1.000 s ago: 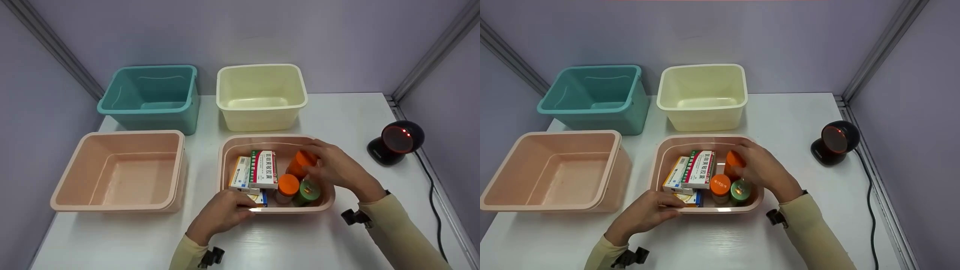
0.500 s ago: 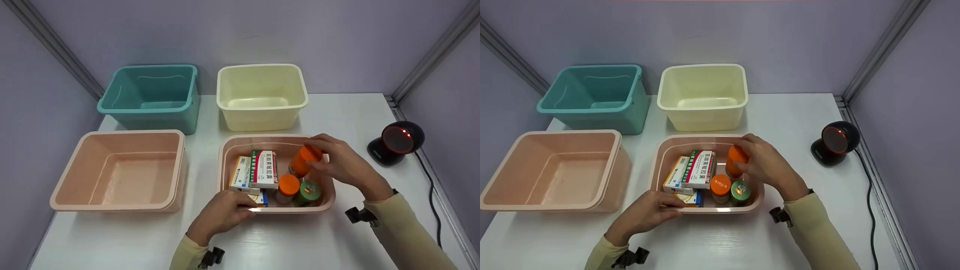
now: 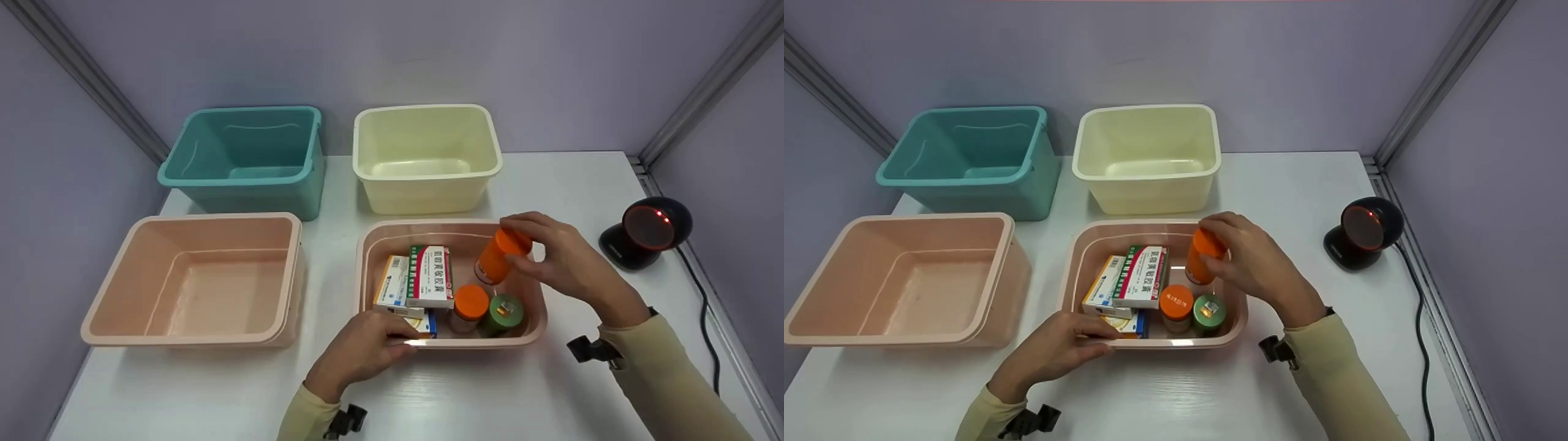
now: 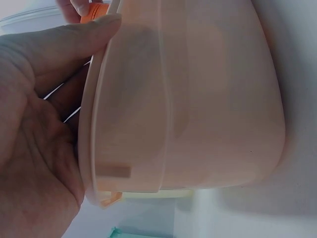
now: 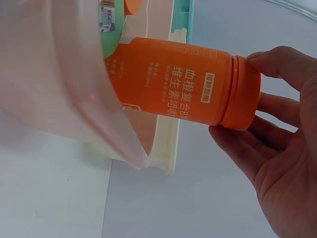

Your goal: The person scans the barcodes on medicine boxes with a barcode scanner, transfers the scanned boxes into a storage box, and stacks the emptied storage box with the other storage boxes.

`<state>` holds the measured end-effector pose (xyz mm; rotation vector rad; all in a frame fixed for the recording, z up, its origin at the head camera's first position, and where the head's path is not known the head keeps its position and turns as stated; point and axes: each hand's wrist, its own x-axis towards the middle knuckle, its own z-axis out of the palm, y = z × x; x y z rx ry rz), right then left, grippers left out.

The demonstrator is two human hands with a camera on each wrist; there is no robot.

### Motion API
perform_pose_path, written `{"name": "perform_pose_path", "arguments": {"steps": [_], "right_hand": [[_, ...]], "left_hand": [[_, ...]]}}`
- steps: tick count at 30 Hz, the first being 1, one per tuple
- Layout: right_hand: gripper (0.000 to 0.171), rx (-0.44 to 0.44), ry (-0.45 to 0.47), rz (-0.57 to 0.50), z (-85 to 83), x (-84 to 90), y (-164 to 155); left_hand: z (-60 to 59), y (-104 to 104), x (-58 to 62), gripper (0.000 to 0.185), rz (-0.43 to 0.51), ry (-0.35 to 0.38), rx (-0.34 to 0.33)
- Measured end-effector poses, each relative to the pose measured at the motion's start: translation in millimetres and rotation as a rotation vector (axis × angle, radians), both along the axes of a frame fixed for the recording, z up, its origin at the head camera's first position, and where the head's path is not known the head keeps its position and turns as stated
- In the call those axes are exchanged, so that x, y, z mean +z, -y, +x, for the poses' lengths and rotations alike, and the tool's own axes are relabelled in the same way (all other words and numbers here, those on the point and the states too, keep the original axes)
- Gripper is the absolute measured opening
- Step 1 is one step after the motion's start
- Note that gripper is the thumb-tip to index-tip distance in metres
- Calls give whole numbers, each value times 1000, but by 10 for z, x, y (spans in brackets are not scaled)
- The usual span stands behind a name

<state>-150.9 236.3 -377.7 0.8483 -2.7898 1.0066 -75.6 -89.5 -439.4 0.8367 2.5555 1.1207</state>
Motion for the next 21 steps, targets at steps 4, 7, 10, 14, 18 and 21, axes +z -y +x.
{"name": "perform_pose_path", "arguments": {"steps": [4, 7, 10, 14, 18, 21], "right_hand": [[48, -10, -40, -21, 8, 4, -15], [46, -13, -84, -27, 8, 9, -23], [45, -17, -113, -28, 7, 20, -27], [44, -31, -118, -31, 10, 49, -28], [44, -42, -136, -54, 19, 94, -36], [44, -47, -161, -80, 28, 135, -51]], "left_hand": [[2, -1, -2, 13, 3, -10, 0], [-1, -4, -4, 13, -2, -2, 3], [0, -5, -3, 13, -5, 2, 6], [1, -5, -4, 13, -3, 6, 7], [-4, -6, -7, 14, -4, 12, 6], [-3, -2, -6, 13, -6, 14, 6]]}}
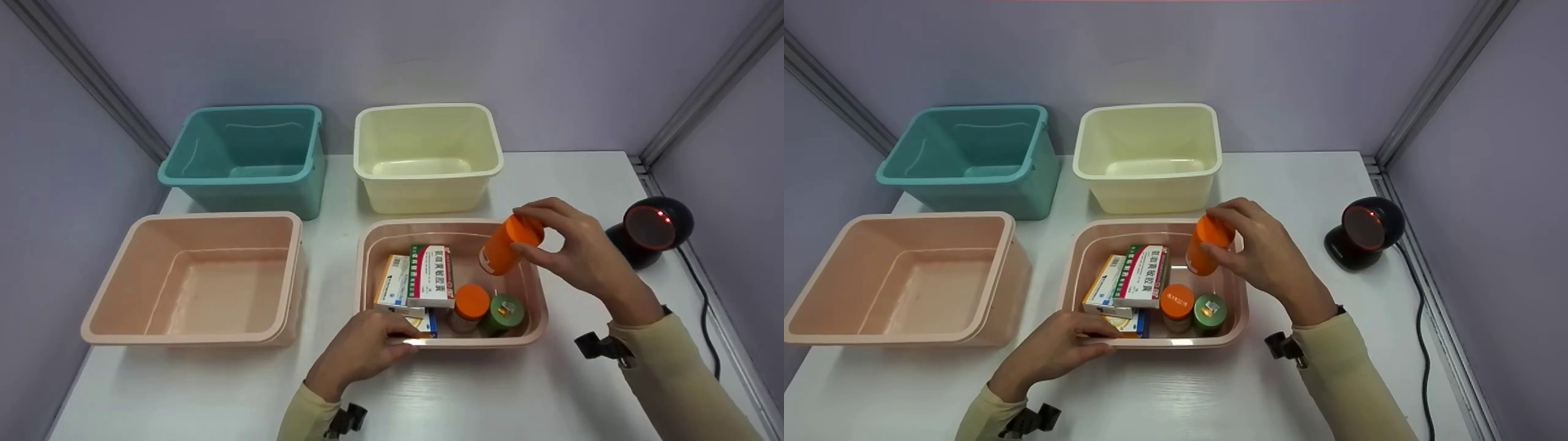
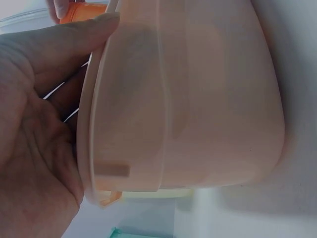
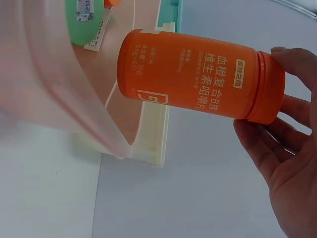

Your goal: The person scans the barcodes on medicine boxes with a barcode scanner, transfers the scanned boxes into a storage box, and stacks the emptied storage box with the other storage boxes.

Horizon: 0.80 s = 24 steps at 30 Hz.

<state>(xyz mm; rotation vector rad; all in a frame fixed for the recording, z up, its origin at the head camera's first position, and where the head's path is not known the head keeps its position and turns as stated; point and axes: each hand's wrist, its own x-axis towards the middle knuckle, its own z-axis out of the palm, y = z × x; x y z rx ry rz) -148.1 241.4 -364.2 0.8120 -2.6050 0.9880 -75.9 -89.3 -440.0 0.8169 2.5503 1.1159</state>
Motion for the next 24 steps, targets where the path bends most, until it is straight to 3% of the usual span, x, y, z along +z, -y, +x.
{"name": "perform_pose_path", "arguments": {"steps": [9, 24], "right_hand": [[44, -60, -70, -75, 5, 99, -77], [45, -160, -159, -121, 11, 105, -173]], "left_hand": [[1, 4, 0, 14, 6, 2, -2], [3, 0, -6, 14, 8, -22, -5]]}}
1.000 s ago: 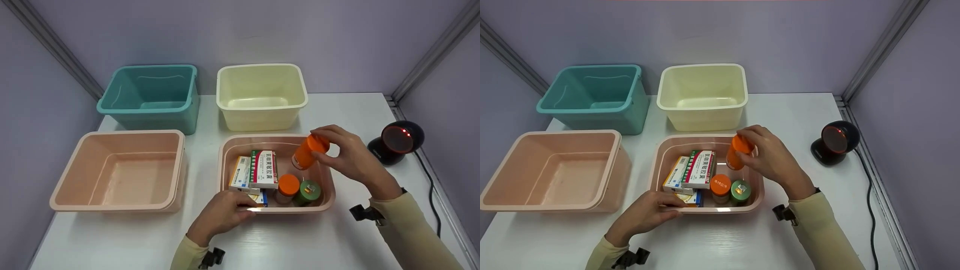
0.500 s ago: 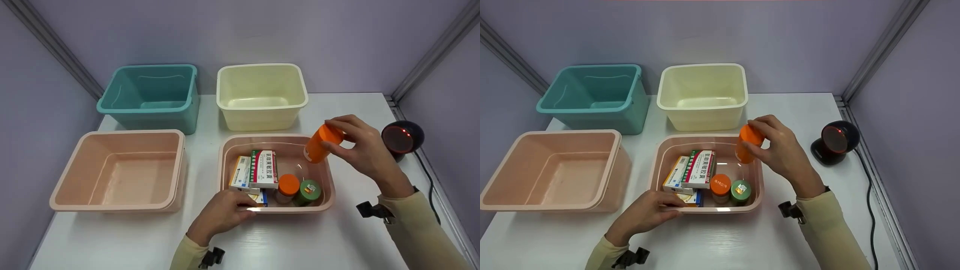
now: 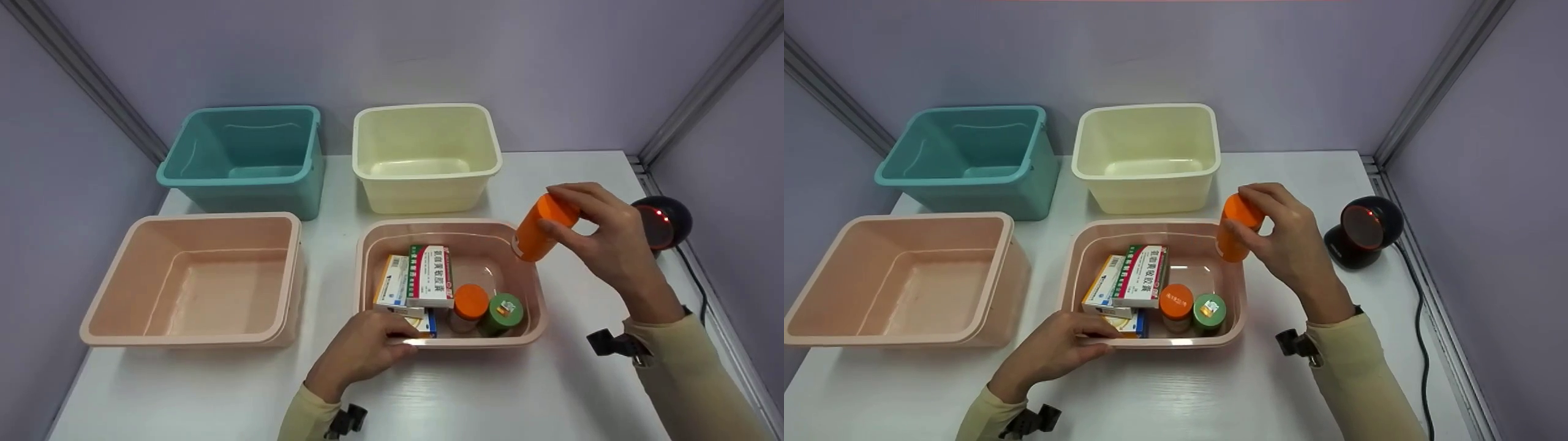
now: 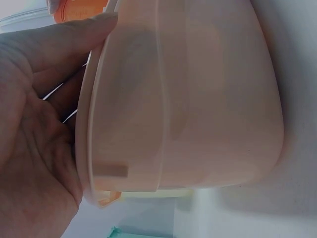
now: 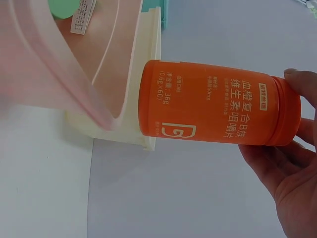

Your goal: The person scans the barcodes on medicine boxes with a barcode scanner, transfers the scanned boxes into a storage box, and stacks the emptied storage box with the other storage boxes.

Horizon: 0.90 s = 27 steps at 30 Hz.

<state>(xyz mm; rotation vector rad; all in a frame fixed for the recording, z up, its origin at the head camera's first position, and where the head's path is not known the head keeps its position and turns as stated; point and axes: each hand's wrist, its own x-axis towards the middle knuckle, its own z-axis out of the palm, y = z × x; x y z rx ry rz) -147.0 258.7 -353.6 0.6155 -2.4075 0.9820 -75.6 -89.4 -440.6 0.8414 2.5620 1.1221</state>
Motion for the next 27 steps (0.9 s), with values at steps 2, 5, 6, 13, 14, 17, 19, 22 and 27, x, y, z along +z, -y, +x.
{"name": "perform_pose_path", "arguments": {"steps": [2, 5, 6, 13, 14, 17, 19, 22, 27], "right_hand": [[45, -14, -1, -2, -1, 0, -8], [46, -40, 15, -6, 4, -1, -21], [46, -46, 20, -7, 4, -3, -25], [50, -64, 22, -8, 1, -19, -54], [51, -67, 22, -7, 2, -20, -58], [55, -68, 24, -8, -1, -25, -74], [56, -63, 27, -10, -5, -30, -84], [57, -53, 38, -11, -10, -36, -97], [51, -49, 53, -11, -8, -36, -106]], "left_hand": [[0, 0, -4, 13, 1, -1, 0], [0, 0, -6, 13, 3, -2, 2], [1, 0, -6, 13, 3, -3, 2], [-3, -8, -5, 13, -5, 8, 9], [-3, -9, -5, 13, -7, 7, 9], [-2, -11, -2, 13, -13, -6, 7], [0, -10, -1, 13, -14, -17, 5], [1, -7, -5, 12, -11, -24, 3], [-1, -3, -16, 12, -6, -22, 2]]}}
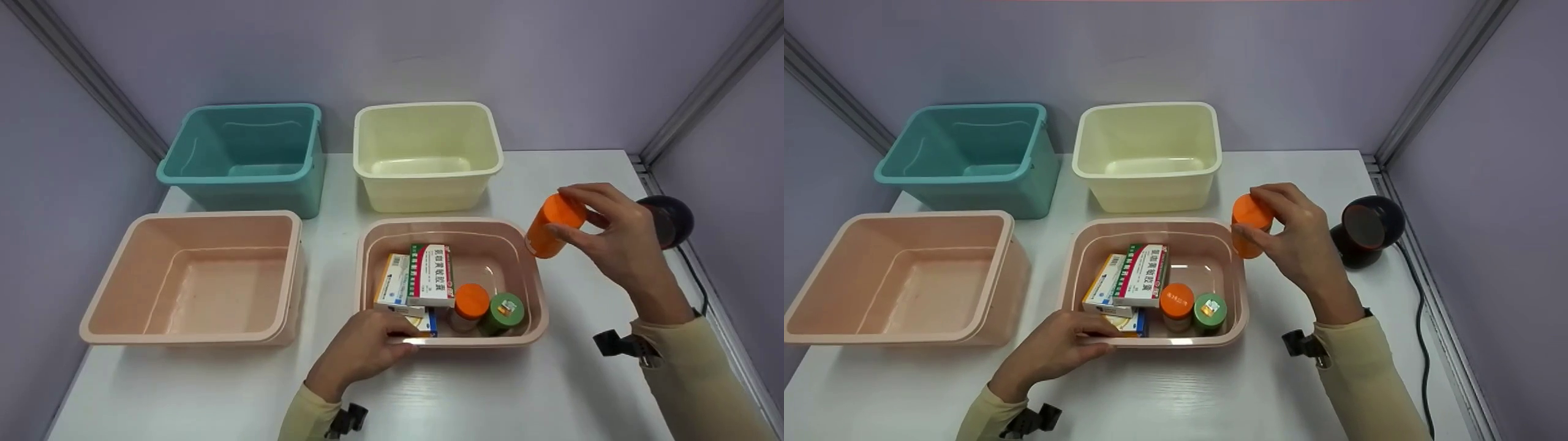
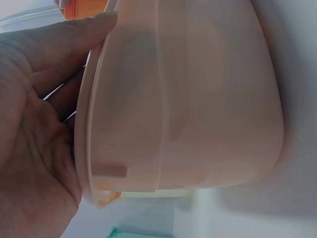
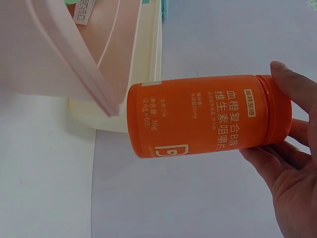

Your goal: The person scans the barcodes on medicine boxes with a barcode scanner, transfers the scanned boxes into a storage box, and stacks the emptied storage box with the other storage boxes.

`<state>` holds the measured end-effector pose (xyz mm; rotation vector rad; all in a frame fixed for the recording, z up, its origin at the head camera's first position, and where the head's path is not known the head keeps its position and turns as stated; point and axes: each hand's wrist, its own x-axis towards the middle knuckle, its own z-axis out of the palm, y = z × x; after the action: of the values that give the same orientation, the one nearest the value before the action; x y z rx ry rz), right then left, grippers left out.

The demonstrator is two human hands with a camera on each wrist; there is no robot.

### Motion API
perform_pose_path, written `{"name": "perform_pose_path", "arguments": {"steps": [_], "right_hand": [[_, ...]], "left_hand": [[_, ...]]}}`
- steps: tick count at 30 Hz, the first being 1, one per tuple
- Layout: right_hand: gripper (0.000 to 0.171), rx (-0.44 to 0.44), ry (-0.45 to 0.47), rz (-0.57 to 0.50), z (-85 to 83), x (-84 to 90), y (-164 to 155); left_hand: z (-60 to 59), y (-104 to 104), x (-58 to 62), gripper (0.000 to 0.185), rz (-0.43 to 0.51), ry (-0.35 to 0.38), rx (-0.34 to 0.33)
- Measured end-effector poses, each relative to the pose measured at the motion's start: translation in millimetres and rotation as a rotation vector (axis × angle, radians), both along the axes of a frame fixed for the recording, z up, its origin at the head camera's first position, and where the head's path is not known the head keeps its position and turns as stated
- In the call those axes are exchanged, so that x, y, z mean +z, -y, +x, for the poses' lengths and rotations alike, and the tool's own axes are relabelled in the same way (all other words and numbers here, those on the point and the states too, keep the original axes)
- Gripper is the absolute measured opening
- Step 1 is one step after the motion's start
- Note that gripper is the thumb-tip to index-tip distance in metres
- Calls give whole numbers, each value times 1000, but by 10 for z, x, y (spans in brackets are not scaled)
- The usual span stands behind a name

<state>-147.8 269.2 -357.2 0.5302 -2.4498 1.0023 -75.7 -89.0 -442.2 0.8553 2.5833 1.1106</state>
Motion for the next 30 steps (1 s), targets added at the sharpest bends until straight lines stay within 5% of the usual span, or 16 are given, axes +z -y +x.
{"name": "perform_pose_path", "arguments": {"steps": [22, 30], "right_hand": [[44, -101, 27, -4, -56, 69, -189], [45, -189, 152, 10, -70, 36, -369]], "left_hand": [[6, 0, -6, 11, 3, -29, 1], [7, -3, 1, 11, -1, -22, 4]]}}
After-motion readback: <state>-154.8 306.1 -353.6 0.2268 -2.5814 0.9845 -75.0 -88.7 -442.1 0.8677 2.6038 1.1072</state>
